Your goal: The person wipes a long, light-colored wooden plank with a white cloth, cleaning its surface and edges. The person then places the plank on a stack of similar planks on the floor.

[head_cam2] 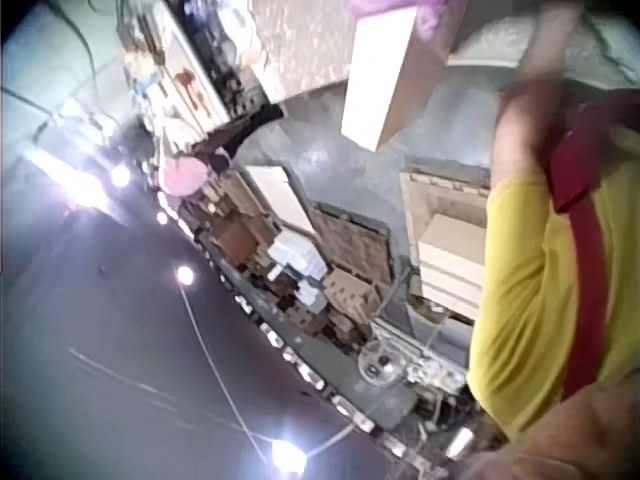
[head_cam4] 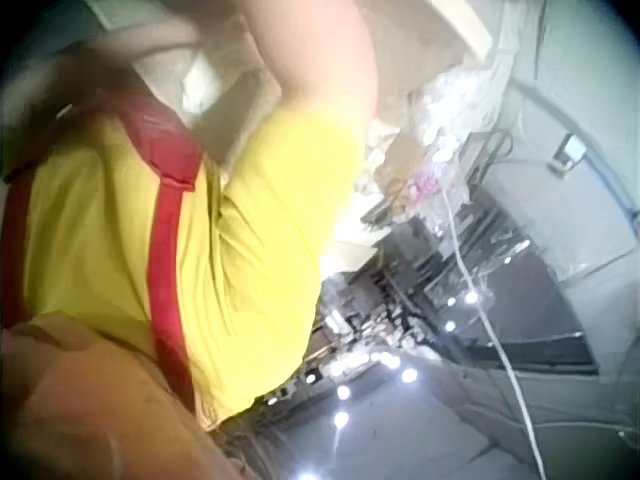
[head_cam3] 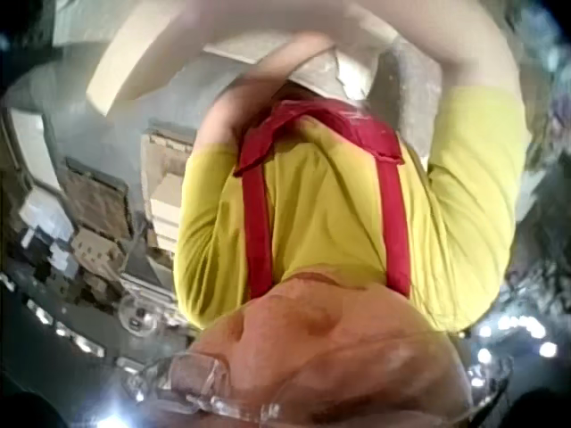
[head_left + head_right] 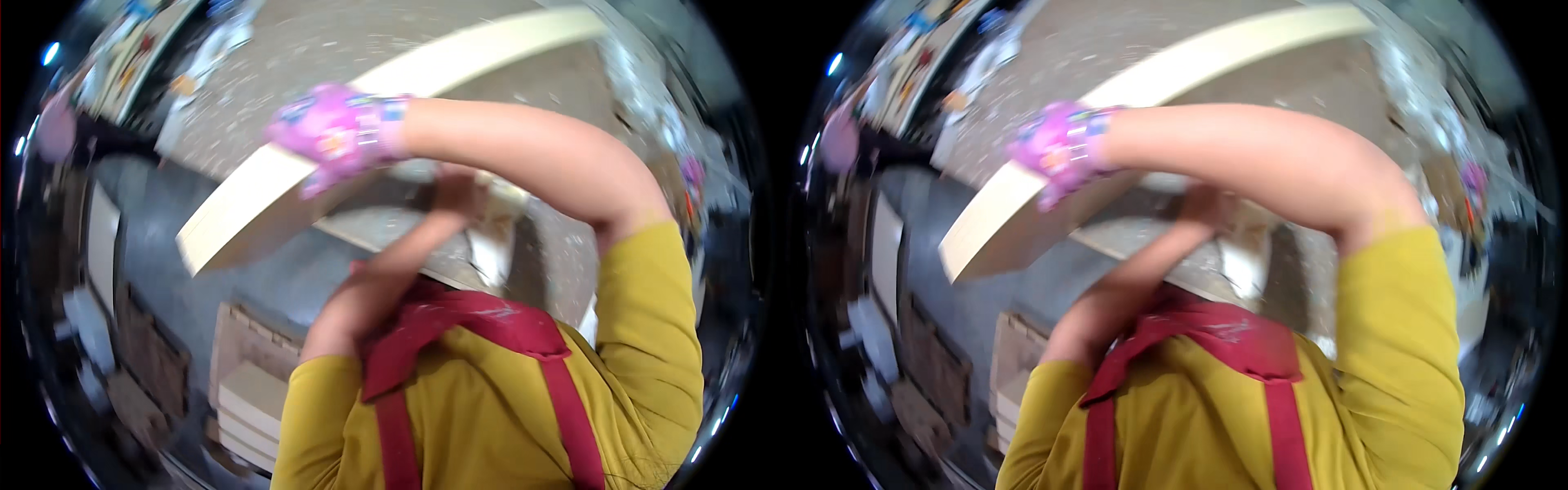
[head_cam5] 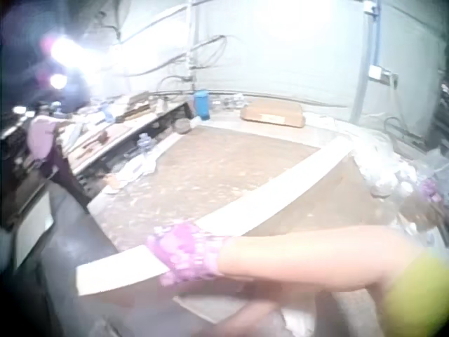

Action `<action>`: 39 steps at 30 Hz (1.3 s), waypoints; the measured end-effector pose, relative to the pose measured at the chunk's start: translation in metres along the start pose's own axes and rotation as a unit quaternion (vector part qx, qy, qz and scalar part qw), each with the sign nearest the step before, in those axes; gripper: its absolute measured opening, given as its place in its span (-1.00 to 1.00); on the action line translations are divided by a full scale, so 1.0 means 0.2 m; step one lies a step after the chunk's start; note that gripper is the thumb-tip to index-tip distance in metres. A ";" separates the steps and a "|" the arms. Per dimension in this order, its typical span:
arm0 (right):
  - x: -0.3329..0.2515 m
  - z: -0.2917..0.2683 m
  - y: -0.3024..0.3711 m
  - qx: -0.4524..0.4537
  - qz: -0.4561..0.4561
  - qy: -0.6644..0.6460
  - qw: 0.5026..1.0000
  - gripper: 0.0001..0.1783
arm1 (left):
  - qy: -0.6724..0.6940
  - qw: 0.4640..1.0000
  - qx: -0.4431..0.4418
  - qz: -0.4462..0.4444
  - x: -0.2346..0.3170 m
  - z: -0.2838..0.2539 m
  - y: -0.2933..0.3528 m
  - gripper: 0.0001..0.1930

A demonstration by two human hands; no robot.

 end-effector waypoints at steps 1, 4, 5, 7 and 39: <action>0.00 0.01 0.00 0.000 -0.002 0.025 1.000 -0.17 | 0.069 0.980 0.165 0.084 0.06 -0.21 0.07 -0.68; 0.00 0.02 -0.01 -0.006 0.002 0.062 0.998 -0.14 | 0.282 0.955 0.085 0.034 -0.07 -0.41 0.34 -0.62; -0.03 -0.01 -0.01 0.017 -0.009 0.067 0.998 -0.16 | 0.291 0.955 0.030 -0.044 -0.19 -0.45 0.49 -0.55; -0.08 -0.03 -0.03 0.002 -0.019 0.068 0.998 -0.15 | 0.340 0.931 0.072 -0.109 -0.39 -0.69 0.85 -0.46; -0.34 0.30 -0.42 -0.153 0.039 0.149 0.976 0.05 | 0.300 0.790 0.534 0.015 -0.92 -1.94 1.12 -0.91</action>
Point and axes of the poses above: each hand's wrist, its own y-axis away from the middle knuckle, its own z-axis out of the palm, x = y × z, the point moved 10 cm from there along -y, towards the middle knuckle, and after that the axes turned 8 degrees about x, right-handed, at the moved point
